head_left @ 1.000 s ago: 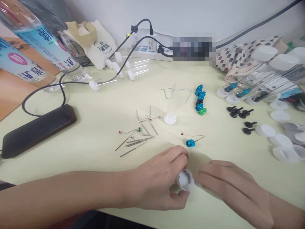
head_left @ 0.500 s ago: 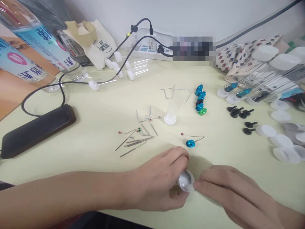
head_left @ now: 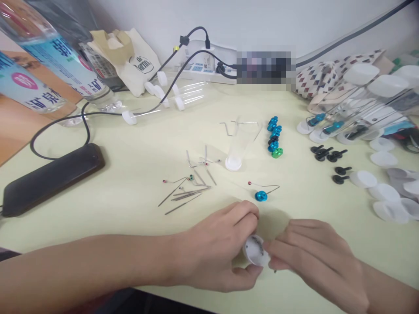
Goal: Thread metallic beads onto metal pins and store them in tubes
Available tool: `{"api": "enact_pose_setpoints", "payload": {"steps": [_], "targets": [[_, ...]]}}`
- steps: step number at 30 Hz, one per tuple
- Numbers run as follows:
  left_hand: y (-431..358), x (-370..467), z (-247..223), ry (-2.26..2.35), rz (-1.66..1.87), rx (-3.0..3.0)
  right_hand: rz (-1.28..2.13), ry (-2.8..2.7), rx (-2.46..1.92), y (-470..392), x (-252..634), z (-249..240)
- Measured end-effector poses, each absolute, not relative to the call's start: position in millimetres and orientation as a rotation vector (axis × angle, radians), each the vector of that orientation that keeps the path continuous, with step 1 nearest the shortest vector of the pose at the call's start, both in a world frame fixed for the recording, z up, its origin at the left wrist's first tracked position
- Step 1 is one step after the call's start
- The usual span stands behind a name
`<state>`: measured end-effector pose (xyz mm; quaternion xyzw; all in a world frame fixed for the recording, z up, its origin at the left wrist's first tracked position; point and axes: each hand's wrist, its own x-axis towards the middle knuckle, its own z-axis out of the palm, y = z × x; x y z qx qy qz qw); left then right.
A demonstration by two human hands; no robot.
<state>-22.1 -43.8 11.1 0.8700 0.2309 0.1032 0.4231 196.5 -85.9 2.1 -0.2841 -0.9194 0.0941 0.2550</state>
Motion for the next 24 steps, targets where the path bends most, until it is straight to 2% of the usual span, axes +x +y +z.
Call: {"api": "enact_pose_setpoints", "payload": {"steps": [10, 18, 20, 24], "targets": [[-45, -22, 14, 0.569, 0.211, 2.211, 0.502, -2.325, -0.875, -73, 189, 2], [-42, -22, 13, 0.595, 0.181, 2.191, 1.26, -1.971, -1.114, -77, 192, 8], [-41, -22, 12, 0.598, 0.186, 2.18, 1.187, -2.027, -1.03, -77, 192, 5], [-41, -22, 12, 0.603, 0.192, 2.158, 0.765, -2.173, -0.795, -75, 193, 0]]}}
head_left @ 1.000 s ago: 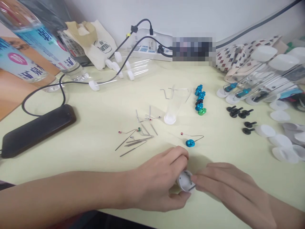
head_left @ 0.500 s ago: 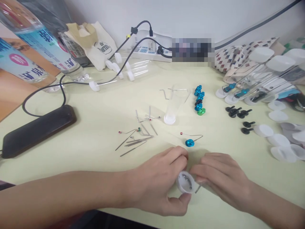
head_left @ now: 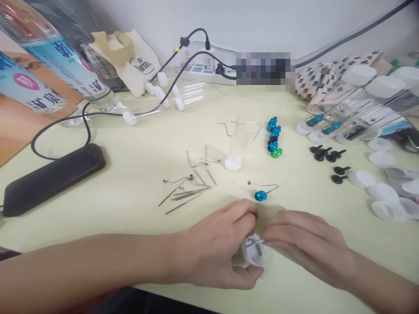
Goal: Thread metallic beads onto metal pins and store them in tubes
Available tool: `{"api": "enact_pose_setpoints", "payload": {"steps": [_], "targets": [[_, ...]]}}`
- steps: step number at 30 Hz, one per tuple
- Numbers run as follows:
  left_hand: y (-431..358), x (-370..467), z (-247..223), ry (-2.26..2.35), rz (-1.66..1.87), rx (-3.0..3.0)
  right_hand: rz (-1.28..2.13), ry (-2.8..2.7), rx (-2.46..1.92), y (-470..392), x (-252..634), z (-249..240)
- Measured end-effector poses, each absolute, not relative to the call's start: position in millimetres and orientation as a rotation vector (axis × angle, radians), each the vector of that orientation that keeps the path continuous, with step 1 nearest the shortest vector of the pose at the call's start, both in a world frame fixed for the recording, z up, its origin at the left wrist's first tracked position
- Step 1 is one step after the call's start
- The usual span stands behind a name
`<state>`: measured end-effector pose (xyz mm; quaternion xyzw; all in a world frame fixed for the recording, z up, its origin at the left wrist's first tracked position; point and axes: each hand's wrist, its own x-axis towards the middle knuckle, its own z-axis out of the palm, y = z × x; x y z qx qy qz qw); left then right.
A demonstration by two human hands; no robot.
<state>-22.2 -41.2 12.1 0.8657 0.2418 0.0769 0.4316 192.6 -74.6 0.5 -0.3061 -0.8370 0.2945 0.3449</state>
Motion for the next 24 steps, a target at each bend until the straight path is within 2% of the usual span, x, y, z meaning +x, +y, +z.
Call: {"api": "enact_pose_setpoints", "payload": {"steps": [13, 24], "targets": [[-42, -23, 14, 0.62, 0.221, 2.1, 0.441, -2.375, -0.771, -78, 196, -10], [-41, -23, 15, 0.607, 0.255, 2.06, 0.469, -2.381, -0.778, -80, 200, -15]]}}
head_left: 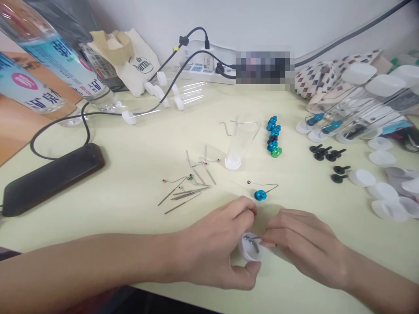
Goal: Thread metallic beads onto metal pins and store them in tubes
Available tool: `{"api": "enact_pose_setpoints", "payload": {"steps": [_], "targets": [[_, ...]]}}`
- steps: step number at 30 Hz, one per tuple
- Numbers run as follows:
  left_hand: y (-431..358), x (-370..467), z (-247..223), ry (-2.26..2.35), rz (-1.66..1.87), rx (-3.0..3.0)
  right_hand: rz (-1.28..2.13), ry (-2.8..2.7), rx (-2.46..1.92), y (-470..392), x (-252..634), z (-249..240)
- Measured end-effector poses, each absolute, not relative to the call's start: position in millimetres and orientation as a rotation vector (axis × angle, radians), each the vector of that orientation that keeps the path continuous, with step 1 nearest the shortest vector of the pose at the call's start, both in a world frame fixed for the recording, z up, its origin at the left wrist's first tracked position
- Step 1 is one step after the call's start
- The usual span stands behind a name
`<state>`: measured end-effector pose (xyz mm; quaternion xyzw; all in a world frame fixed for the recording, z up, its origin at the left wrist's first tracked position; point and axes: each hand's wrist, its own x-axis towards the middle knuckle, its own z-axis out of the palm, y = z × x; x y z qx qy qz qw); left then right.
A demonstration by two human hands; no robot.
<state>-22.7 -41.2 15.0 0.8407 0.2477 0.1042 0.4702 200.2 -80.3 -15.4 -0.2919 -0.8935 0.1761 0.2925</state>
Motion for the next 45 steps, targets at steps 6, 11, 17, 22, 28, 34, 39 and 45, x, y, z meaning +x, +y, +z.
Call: {"api": "enact_pose_setpoints", "payload": {"steps": [6, 11, 17, 22, 28, 34, 39, 45], "targets": [[-41, -23, 15, 0.624, 0.247, 2.06, 0.452, -2.382, -0.754, -79, 198, -11], [-41, -24, 14, 0.632, 0.248, 2.054, 0.477, -2.393, -0.764, -80, 200, -13], [-41, -23, 15, 0.657, 0.259, 2.028, 0.473, -2.396, -0.772, -73, 196, -5], [-42, -23, 16, 0.695, 0.263, 2.015, 0.337, -2.391, -0.826, -73, 194, -1], [-40, -23, 16, 0.664, 0.231, 2.038, 0.444, -2.335, -0.876, -76, 198, -9], [-41, -23, 15, 0.678, 0.254, 2.047, 0.441, -2.329, -0.874, -74, 196, -7], [-41, -23, 15, 0.671, 0.252, 2.046, 0.411, -2.343, -0.858, -75, 197, -6], [-41, -23, 16, 0.658, 0.237, 2.058, 0.416, -2.357, -0.845, -75, 198, -5]]}}
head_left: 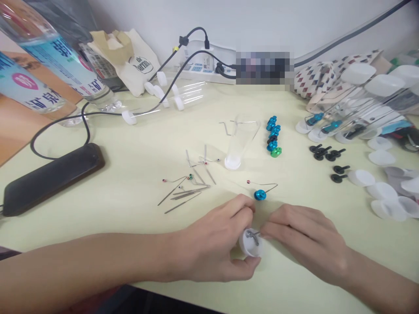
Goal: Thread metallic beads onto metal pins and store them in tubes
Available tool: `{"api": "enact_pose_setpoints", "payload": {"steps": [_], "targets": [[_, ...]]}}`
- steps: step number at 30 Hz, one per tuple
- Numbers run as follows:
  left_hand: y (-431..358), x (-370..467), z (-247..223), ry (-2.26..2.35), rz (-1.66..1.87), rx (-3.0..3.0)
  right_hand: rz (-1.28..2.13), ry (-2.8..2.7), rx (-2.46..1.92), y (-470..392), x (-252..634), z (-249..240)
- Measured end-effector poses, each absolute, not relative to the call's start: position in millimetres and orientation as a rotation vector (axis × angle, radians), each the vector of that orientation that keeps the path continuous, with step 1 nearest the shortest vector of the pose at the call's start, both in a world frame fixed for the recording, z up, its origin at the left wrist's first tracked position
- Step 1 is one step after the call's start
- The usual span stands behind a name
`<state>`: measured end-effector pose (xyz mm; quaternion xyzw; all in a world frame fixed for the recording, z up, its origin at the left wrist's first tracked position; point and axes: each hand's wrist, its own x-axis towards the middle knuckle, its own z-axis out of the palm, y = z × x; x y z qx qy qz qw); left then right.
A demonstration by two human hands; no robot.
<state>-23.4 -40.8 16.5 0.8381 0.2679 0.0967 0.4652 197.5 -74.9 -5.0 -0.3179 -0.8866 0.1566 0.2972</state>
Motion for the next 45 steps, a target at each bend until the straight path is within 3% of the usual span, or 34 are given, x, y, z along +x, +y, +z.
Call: {"api": "enact_pose_setpoints", "payload": {"steps": [31, 45], "targets": [[-43, -24, 14, 0.721, 0.228, 2.071, 0.316, -2.361, -0.913, -72, 198, -13], [-43, -24, 9, 0.705, 0.28, 2.108, 0.886, -2.008, -1.038, -64, 202, 2]]}}
